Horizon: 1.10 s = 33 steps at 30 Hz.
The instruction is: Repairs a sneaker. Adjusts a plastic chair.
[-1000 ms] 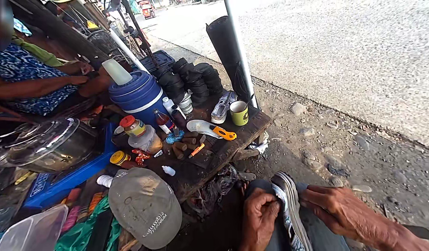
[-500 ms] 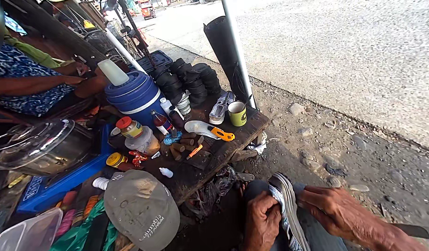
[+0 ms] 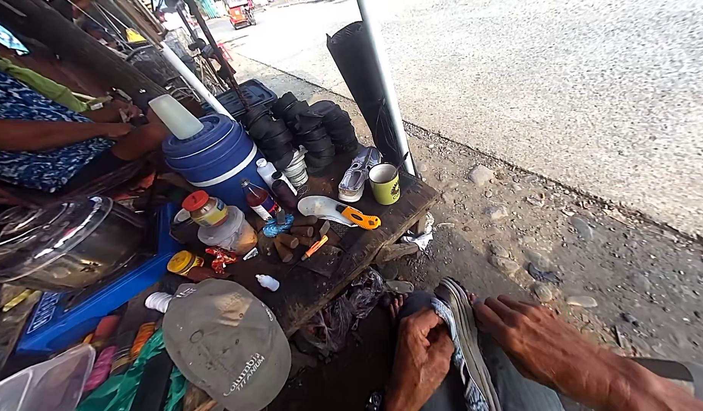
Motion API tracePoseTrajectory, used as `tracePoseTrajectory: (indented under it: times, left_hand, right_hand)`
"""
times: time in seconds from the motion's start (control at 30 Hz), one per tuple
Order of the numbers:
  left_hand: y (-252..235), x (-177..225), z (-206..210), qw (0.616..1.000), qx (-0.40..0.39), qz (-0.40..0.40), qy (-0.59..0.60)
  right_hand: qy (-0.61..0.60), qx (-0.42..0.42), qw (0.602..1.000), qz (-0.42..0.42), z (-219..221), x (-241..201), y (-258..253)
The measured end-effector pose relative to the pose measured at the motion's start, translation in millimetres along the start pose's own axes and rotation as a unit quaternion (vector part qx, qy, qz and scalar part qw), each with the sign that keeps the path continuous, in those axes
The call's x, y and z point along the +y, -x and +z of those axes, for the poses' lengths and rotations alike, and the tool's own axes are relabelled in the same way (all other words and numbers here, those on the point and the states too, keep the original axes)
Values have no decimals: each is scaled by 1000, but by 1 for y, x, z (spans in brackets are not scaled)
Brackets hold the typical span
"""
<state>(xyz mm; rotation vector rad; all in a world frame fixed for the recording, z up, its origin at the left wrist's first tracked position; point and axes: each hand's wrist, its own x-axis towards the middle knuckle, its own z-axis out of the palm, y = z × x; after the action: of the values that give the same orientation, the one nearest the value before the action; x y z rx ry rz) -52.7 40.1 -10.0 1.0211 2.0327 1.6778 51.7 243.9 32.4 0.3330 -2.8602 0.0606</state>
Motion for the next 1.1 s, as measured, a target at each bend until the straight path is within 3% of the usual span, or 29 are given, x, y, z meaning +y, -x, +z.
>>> tracePoseTrajectory:
  times: [0.23,0.63,0.77,0.9,1.0,1.1]
  left_hand:
    - [-4,-3,-1,998,-47,22,21]
    - [-8,3,17,998,-46,32,26]
    - [-6,7,16,999,-26,32,29]
    - [-8,4,8,998,-48,36,18]
    - [-7,5,5,997,-44,53,-25]
    - [-7,5,4,995,-7,79,-54]
  right_hand:
    - [-9,48,999,-14,10,17,15]
    - [-32,110,983,146,25,16,44]
    - [-61,73,969,230,19,21,67]
    - [-62,30,937,342,15,37,123]
    - [-148,22,916,371,12,17,130]
    - [-373,-4,851,370,9,-5,120]
